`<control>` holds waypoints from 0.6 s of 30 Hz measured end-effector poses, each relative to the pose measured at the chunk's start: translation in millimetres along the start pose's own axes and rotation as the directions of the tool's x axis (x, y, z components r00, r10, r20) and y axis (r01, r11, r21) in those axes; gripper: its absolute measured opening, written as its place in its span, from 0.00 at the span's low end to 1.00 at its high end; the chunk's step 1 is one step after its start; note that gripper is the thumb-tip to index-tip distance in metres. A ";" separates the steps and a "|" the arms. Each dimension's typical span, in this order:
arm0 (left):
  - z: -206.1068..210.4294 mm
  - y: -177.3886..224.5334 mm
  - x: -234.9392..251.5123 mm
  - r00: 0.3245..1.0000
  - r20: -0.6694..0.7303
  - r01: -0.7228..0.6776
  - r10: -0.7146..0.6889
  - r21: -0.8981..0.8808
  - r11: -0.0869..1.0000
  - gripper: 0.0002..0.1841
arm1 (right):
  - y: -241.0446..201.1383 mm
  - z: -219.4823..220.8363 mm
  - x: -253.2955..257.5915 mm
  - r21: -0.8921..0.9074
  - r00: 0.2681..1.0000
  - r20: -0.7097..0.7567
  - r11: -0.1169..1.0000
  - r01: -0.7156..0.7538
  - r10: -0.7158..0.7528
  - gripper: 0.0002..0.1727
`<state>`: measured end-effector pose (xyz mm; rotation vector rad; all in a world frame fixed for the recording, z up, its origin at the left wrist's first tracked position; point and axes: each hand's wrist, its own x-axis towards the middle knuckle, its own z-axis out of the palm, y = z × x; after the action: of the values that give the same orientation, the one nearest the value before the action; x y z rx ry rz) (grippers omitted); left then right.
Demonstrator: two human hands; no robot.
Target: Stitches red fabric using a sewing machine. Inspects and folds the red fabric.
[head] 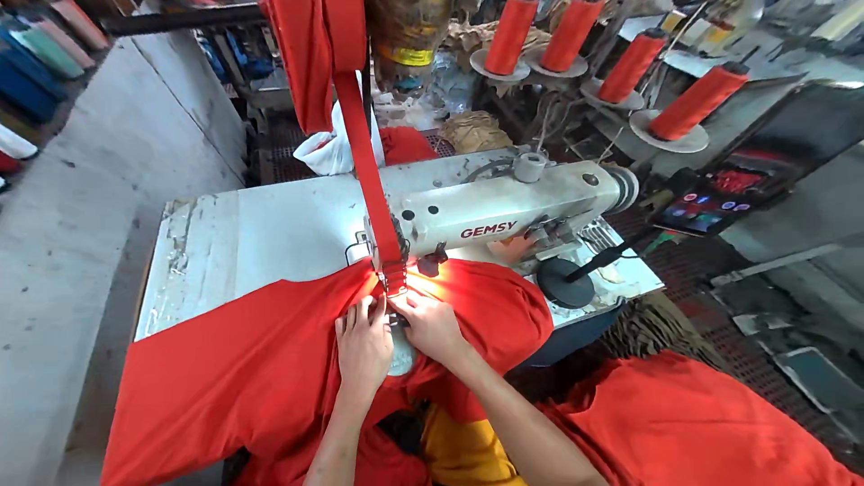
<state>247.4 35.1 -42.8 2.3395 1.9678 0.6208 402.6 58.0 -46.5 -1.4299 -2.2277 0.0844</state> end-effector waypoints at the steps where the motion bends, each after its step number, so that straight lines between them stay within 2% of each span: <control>1: 0.5 -0.6 3.8 1.000 -0.023 -0.003 0.003 0.006 1.000 0.20 | 0.0 1.2 3.2 -0.002 1.000 -0.016 1.000 0.000 0.000 0.20; 3: 2.6 -3.5 12.8 0.999 -0.051 -0.014 0.015 0.022 1.000 0.19 | -1.2 3.5 11.3 0.001 0.999 -0.032 1.000 -0.010 0.010 0.17; 4: 2.9 -5.2 17.6 0.998 -0.052 -0.028 0.029 0.019 0.999 0.19 | -4.0 1.9 15.9 0.033 0.999 0.003 0.998 -0.047 0.047 0.16; 7: 3.0 -13.4 35.2 0.996 -0.043 -0.077 0.078 0.016 0.997 0.20 | -18.1 -16.8 32.2 0.123 0.940 0.267 0.960 -0.252 0.213 0.18; 9: -2.5 -20.2 46.6 0.995 0.074 -0.058 0.060 -0.024 0.998 0.22 | -26.8 -23.9 35.5 0.082 0.891 0.359 0.941 -0.328 0.279 0.20; 11: -6.3 -28.6 51.6 0.987 0.152 -0.049 0.058 -0.061 0.997 0.22 | -32.4 -15.9 27.8 -0.001 0.904 0.293 0.945 -0.326 0.313 0.19; 13: -5.5 -33.5 45.0 0.987 0.125 -0.093 0.099 -0.051 0.994 0.23 | -32.1 -2.1 17.2 -0.068 0.954 0.125 0.962 -0.265 0.271 0.19; 15: -6.4 -31.2 29.7 0.986 0.097 -0.134 0.135 -0.018 0.991 0.26 | -27.3 4.7 10.9 -0.089 0.981 0.034 0.978 -0.189 0.193 0.20; 18: -6.7 -26.4 8.8 0.987 0.086 -0.138 0.138 -0.009 0.990 0.20 | -5.9 7.7 10.9 -0.059 0.997 -0.072 0.998 -0.017 0.013 0.17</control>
<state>221.5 47.4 -41.2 2.4717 1.7808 0.5176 390.7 66.4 -47.5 -1.4575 -2.1787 -0.0276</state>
